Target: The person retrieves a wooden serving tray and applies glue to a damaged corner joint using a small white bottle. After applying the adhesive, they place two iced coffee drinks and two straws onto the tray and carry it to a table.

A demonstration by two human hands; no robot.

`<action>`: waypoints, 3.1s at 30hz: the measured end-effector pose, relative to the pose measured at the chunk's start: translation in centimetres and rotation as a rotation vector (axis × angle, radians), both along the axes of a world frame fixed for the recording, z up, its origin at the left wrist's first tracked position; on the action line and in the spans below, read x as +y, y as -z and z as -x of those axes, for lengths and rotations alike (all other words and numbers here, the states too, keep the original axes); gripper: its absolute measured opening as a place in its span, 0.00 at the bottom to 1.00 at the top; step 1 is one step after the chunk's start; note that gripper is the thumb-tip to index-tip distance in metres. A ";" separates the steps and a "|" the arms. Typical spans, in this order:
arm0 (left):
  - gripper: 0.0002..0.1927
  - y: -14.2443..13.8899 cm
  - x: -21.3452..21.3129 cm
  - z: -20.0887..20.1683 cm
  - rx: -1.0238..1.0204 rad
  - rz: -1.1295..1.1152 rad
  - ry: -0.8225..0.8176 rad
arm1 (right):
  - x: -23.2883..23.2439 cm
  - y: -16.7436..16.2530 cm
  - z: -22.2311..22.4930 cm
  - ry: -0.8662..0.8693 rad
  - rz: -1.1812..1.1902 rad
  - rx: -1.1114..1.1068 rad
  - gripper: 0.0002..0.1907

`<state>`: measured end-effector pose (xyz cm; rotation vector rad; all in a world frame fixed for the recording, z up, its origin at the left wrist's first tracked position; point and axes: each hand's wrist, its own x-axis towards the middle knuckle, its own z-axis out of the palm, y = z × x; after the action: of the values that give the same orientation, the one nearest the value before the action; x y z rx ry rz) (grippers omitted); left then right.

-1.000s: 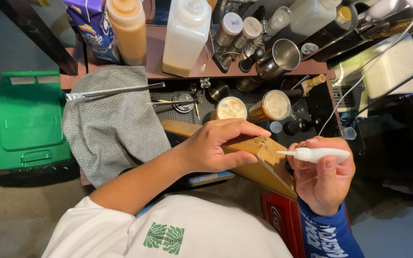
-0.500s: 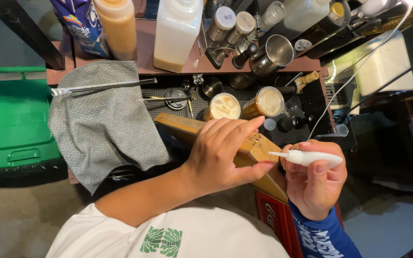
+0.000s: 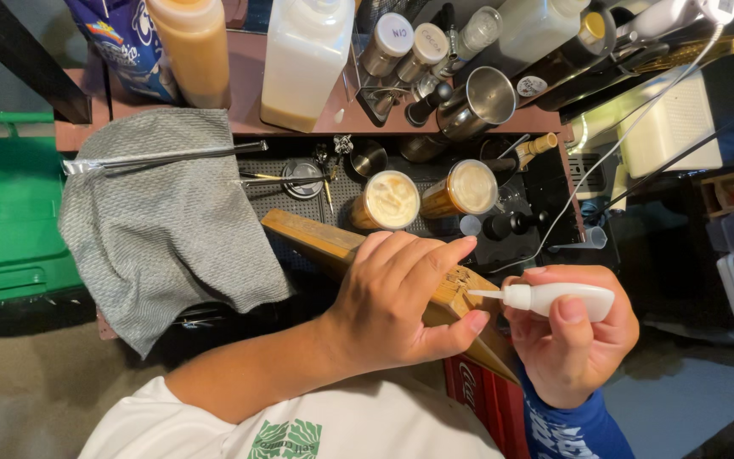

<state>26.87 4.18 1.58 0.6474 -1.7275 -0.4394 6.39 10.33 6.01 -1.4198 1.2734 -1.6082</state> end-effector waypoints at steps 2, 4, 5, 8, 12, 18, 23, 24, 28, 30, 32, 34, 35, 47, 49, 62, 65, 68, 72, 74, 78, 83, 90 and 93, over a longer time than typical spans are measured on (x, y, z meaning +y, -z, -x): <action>0.31 0.0 0.0 -0.1 0.003 -0.005 0.002 | -0.1 -0.1 -0.3 0.042 -0.006 0.029 0.16; 0.31 0.1 -0.1 -0.2 0.002 -0.008 0.005 | -0.2 -0.3 -0.5 0.040 -0.020 0.048 0.16; 0.31 0.1 -0.1 -0.2 0.002 -0.009 0.003 | -0.3 -0.4 -0.6 0.040 -0.027 0.057 0.16; 0.31 0.0 -0.1 -0.2 0.003 -0.009 0.004 | -0.6 -0.5 -0.8 0.041 -0.018 0.080 0.16; 0.31 0.1 -0.3 -0.4 0.004 -0.022 0.007 | -0.8 -0.5 -1.2 0.027 -0.007 0.105 0.16; 0.31 0.1 -0.3 -0.6 0.000 -0.020 0.005 | -0.9 -0.6 -1.2 0.020 -0.005 0.126 0.17; 0.31 0.1 -0.5 -0.7 0.005 -0.024 0.007 | -1.1 -0.7 -1.3 0.000 -0.004 0.113 0.17; 0.31 0.1 -0.7 -0.9 0.005 -0.024 0.007 | -1.2 -0.7 -1.4 0.000 -0.006 0.111 0.16; 0.31 0.1 -0.8 -1.1 -0.002 -0.026 0.009 | -1.3 -0.7 -1.6 -0.003 0.000 0.096 0.16; 0.31 0.1 -0.9 -1.1 0.002 -0.028 0.013 | -1.4 -0.8 -1.7 0.000 -0.001 0.091 0.16; 0.31 0.1 -0.9 -1.2 0.006 -0.024 0.014 | -1.5 -0.8 -1.9 0.006 -0.009 0.090 0.15; 0.30 0.1 -0.9 -1.4 0.010 -0.017 0.012 | -1.6 -0.8 -2.0 -0.008 -0.006 0.075 0.16; 0.31 0.1 -0.9 -1.5 0.010 -0.018 0.013 | -1.6 -0.8 -2.1 -0.016 -0.003 0.067 0.16; 0.31 0.0 -0.9 -1.8 0.008 -0.023 0.013 | -1.7 -1.0 -2.5 -0.002 -0.004 0.106 0.15; 0.31 0.0 -0.9 -1.9 0.010 -0.022 0.015 | -1.8 -0.9 -2.6 -0.010 0.006 0.093 0.16; 0.31 0.0 -0.9 -1.9 0.000 -0.023 0.018 | -1.3 -0.2 -2.9 0.015 0.075 0.144 0.16; 0.31 -0.1 -0.7 -2.0 0.000 -0.024 0.017 | -1.0 -0.3 -3.0 0.023 0.087 0.157 0.16; 0.31 -0.1 -0.7 -2.0 0.000 -0.020 0.017 | -0.9 -0.4 -3.2 0.012 0.092 0.139 0.16; 0.31 -0.1 -0.6 -1.8 0.003 -0.014 0.014 | -1.3 -1.4 -3.2 0.016 0.061 0.134 0.17; 0.32 -0.1 -0.5 -1.7 0.001 -0.016 0.020 | -1.9 -2.4 -2.7 -0.014 0.038 0.190 0.17; 0.33 0.1 -0.3 -1.4 -0.001 -0.016 0.032 | -3.1 -4.3 -2.0 -0.068 -0.023 0.327 0.17; 0.33 0.2 -0.2 -1.2 0.006 -0.011 0.026 | -3.7 -5.4 -2.3 -0.080 -0.085 0.394 0.16; 0.33 0.1 -0.2 -1.3 0.003 -0.022 0.030 | -4.3 -5.9 -2.7 -0.117 -0.119 0.371 0.16; 0.33 0.1 -0.1 -1.3 0.005 -0.020 0.031 | -4.4 -5.9 -2.7 -0.128 -0.127 0.354 0.16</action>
<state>28.14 4.04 1.50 0.6343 -1.7319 -0.4799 9.06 5.93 11.93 -1.7184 1.4197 -1.2045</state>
